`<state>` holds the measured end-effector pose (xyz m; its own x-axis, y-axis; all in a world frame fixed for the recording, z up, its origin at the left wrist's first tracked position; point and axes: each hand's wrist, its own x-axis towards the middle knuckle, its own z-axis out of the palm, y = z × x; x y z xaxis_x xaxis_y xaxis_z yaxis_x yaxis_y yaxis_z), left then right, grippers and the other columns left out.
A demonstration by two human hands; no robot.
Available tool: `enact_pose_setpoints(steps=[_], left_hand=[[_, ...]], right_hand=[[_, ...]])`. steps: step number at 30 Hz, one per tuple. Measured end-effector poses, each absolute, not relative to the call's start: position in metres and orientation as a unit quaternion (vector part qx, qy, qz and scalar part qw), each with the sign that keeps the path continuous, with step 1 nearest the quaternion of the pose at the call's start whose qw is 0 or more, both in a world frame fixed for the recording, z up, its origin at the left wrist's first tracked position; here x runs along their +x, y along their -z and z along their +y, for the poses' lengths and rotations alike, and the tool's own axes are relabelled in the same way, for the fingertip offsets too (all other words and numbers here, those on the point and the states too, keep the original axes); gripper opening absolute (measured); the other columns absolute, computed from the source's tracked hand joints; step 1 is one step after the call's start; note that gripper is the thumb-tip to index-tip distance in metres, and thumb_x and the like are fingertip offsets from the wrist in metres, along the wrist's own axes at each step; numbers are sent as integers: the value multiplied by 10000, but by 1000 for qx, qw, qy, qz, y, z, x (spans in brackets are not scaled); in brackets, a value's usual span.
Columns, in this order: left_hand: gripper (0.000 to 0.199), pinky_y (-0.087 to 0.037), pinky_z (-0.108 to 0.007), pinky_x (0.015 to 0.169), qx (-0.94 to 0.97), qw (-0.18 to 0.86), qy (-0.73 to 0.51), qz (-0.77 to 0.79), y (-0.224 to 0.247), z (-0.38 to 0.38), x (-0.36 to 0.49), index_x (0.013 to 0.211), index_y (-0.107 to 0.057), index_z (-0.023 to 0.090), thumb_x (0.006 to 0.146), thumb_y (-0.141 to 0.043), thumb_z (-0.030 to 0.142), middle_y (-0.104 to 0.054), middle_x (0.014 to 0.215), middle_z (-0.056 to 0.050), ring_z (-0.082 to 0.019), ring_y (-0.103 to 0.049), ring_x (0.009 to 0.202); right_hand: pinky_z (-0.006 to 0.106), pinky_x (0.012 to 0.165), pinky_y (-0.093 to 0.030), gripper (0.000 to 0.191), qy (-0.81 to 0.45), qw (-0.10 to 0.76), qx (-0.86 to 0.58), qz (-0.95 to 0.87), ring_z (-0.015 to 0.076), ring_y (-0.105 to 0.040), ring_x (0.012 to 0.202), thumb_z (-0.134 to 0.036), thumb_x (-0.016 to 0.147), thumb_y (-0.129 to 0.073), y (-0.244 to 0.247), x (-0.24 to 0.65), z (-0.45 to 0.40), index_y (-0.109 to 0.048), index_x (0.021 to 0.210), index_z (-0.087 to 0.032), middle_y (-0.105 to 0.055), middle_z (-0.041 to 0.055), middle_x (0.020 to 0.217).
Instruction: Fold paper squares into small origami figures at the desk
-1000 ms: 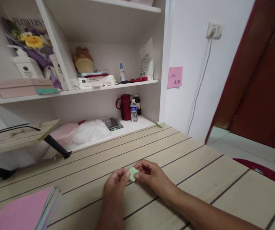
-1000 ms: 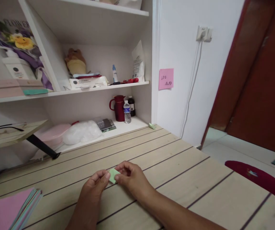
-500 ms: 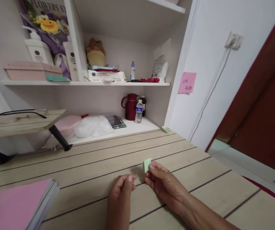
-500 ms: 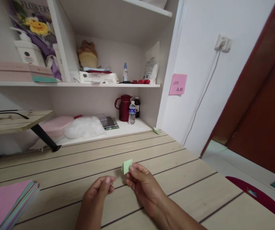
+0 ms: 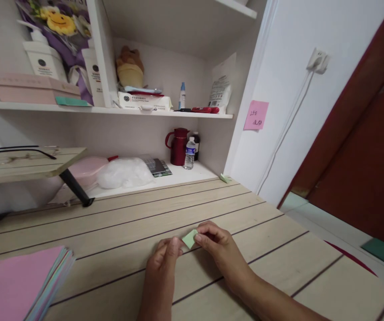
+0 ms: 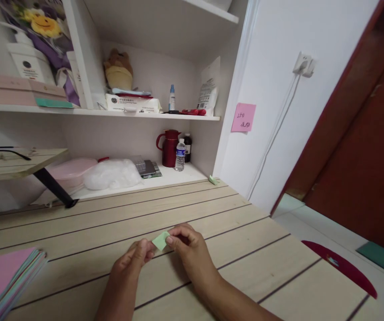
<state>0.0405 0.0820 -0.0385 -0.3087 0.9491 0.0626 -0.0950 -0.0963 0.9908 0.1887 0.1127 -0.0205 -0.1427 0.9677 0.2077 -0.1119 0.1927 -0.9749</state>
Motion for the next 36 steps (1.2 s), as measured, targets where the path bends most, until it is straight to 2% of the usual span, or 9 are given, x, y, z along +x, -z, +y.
enact_pose_setpoints(steps=[3,8,13,17,23,29,34,36], left_hand=[[457,-502,-332,787,403,456,-605,513,37,83,35,717,-712,180,731,-635,630,-700,763,-56,-240,-641,815],[414,-493,-347,887,429,465,-586,506,33,81,35,877,-741,179,729,-676,560,-737,987,-83,-277,-643,1027],[473,-480,-405,941,388,473,-623,487,45,88,39,873,-740,163,696,-686,598,-747,977,-104,-292,-661,1006],[504,-486,-395,924,375,474,-629,489,52,93,40,845,-741,169,652,-709,633,-747,987,-116,-290,-666,985],[486,-479,-406,924,349,493,-638,478,50,94,41,855,-748,179,624,-750,607,-750,962,-113,-293,-662,973],[399,-451,-377,966,361,485,-636,479,54,91,42,812,-763,162,621,-791,511,-722,1078,-118,-284,-633,1050],[373,-433,-408,998,356,492,-634,480,59,92,39,745,-763,151,602,-807,493,-723,1063,-127,-300,-627,1070],[370,-427,-429,1003,354,499,-632,475,59,92,37,752,-764,151,604,-807,488,-726,1065,-132,-306,-634,1065]], right_hand=[[294,762,-419,73,-371,525,-371,-671,178,-567,841,-246,846,-679,15,193,110,-745,821,-231,-607,26,853],[297,805,-441,126,-287,518,-343,-729,185,-583,899,-185,882,-634,8,193,100,-742,876,-249,-621,33,864],[298,797,-452,152,-286,521,-347,-726,181,-589,888,-164,885,-627,8,194,99,-747,890,-258,-629,32,869],[317,811,-455,178,-293,521,-358,-717,193,-588,900,-172,888,-616,10,198,103,-752,936,-277,-630,38,887],[334,798,-457,184,-290,519,-368,-715,213,-574,915,-202,889,-609,12,200,103,-756,960,-288,-611,54,908],[321,770,-459,228,-276,514,-358,-729,205,-570,898,-175,891,-581,9,199,100,-746,1000,-289,-579,52,914],[329,859,-451,219,-316,512,-334,-725,206,-564,974,-184,891,-593,6,199,97,-736,1013,-295,-589,48,969],[345,922,-438,252,-360,514,-331,-704,211,-556,1031,-203,879,-621,7,199,96,-701,1096,-303,-603,49,1045]])
